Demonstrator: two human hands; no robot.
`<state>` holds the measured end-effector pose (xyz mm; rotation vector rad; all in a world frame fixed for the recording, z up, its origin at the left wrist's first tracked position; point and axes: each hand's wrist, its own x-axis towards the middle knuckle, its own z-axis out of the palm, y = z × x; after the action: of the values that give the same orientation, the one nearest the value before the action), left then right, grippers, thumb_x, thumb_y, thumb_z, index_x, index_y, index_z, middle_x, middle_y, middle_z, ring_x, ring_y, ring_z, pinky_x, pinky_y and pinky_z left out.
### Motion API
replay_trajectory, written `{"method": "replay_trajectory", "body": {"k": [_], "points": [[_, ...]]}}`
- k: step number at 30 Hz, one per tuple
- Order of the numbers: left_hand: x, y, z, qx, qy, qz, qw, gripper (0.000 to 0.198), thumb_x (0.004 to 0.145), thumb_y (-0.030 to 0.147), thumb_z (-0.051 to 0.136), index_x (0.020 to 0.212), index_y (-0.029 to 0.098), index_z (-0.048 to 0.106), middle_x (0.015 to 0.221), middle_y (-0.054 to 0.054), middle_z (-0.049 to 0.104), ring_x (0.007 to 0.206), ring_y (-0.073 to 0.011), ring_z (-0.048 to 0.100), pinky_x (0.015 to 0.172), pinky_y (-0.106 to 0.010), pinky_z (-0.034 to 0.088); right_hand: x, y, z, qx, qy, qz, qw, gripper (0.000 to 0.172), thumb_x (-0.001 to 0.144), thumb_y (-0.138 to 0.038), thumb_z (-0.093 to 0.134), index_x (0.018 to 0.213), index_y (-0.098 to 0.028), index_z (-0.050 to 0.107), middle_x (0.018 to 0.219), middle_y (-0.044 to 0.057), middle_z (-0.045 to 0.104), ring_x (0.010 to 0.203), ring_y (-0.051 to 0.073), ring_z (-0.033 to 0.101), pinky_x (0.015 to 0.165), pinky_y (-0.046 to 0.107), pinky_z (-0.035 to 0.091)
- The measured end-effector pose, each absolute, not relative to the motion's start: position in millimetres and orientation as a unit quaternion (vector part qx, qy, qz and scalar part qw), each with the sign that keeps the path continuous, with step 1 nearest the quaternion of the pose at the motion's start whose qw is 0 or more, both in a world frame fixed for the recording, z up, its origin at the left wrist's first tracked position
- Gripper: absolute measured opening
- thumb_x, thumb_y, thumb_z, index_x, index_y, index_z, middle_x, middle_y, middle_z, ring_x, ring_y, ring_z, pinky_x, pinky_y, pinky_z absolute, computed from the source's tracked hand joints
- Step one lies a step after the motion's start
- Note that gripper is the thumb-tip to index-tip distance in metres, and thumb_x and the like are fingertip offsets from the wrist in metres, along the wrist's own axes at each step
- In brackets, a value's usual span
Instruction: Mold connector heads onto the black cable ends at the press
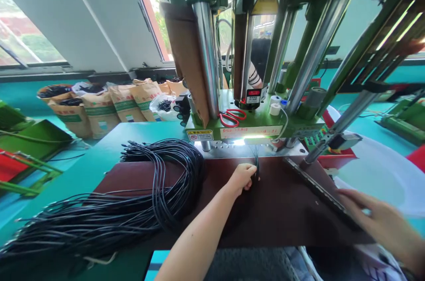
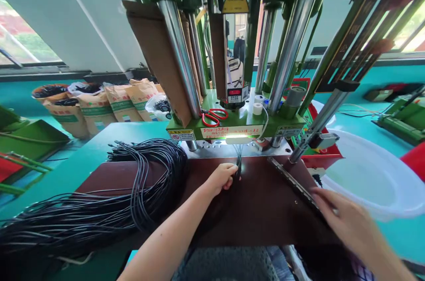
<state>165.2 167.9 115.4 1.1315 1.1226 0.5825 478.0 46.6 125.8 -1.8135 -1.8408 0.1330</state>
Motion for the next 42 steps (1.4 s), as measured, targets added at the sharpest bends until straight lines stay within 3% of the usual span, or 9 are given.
{"method": "replay_trajectory", "body": {"k": [3,6,8,10,14,18,24,31,42], "points": [[168,172,113,0.483,0.496,0.253,0.676,0.017,0.075,0.026,0.051,0.064,0.013,0.051,0.059,0.002,0.056,0.031,-0.0008,0.033,0.032,-0.016,0.021,383,94,129,-0.664,-0.633,0.253,0.308,0.032,0.078,-0.048,0.048,0.093,-0.023,0.062,0.073,0.005,0.069,0.066,0.021,0.065,0.065,0.033,0.051],[170,174,112,0.467,0.504,0.261,0.678,0.011,0.073,0.022,0.055,0.068,0.013,0.053,0.05,0.005,0.049,0.034,-0.0026,0.039,0.034,-0.015,0.029,320,139,118,-0.647,-0.591,0.377,0.3,0.033,0.075,-0.051,0.051,0.084,-0.019,0.056,0.061,0.001,0.063,0.049,0.016,0.059,0.041,0.024,0.047],[170,173,113,0.454,0.508,0.27,0.681,0.005,0.073,0.017,0.054,0.074,0.013,0.054,0.051,0.005,0.049,0.037,-0.0047,0.045,0.037,-0.016,0.036,301,159,108,-0.653,-0.586,0.387,0.284,0.031,0.07,-0.05,0.058,0.071,-0.02,0.05,0.051,-0.002,0.058,0.035,0.012,0.05,0.028,0.02,0.035],[169,173,114,0.441,0.505,0.272,0.69,0.008,0.073,0.01,0.049,0.078,0.012,0.054,0.055,0.003,0.053,0.041,-0.0069,0.051,0.041,-0.02,0.044,296,170,103,-0.654,-0.59,0.386,0.276,0.033,0.068,-0.048,0.062,0.062,-0.021,0.044,0.043,-0.005,0.053,0.028,0.009,0.044,0.024,0.018,0.028],[168,179,114,0.425,0.507,0.279,0.696,0.014,0.072,0.005,0.044,0.081,0.01,0.054,0.054,0.002,0.052,0.042,-0.0099,0.055,0.044,-0.025,0.05,298,173,103,-0.64,-0.591,0.412,0.268,0.034,0.07,-0.046,0.058,0.057,-0.021,0.039,0.035,-0.005,0.05,0.026,0.011,0.046,0.026,0.018,0.032],[167,193,111,0.421,0.519,0.299,0.681,0.014,0.075,0.009,0.048,0.086,0.011,0.055,0.055,0.004,0.052,0.039,-0.0072,0.052,0.042,-0.022,0.049,299,172,104,-0.627,-0.584,0.436,0.274,0.029,0.071,-0.043,0.054,0.057,-0.021,0.041,0.035,-0.004,0.052,0.028,0.012,0.049,0.029,0.019,0.036],[167,206,111,0.439,0.518,0.291,0.674,0.008,0.075,0.013,0.053,0.068,0.01,0.056,0.05,0.003,0.052,0.039,-0.0054,0.05,0.04,-0.017,0.045,301,174,99,-0.616,-0.567,0.46,0.296,0.029,0.068,-0.045,0.056,0.058,-0.021,0.043,0.035,-0.005,0.052,0.028,0.012,0.049,0.028,0.019,0.036],[169,211,109,0.482,0.531,0.268,0.644,0.009,0.073,0.013,0.055,0.064,0.011,0.054,0.047,0.004,0.051,0.038,-0.0055,0.049,0.041,-0.017,0.043,301,173,97,-0.609,-0.557,0.472,0.312,0.026,0.068,-0.041,0.055,0.058,-0.021,0.043,0.034,-0.005,0.051,0.026,0.011,0.045,0.027,0.018,0.034],[164,200,114,0.601,0.584,0.26,0.48,0.01,0.072,0.016,0.048,0.065,0.017,0.055,0.044,0.005,0.046,0.042,-0.0093,0.046,0.048,-0.02,0.038,299,173,98,-0.608,-0.542,0.481,0.325,0.024,0.066,-0.037,0.056,0.057,-0.021,0.042,0.034,-0.006,0.05,0.027,0.01,0.046,0.026,0.018,0.036]]}}
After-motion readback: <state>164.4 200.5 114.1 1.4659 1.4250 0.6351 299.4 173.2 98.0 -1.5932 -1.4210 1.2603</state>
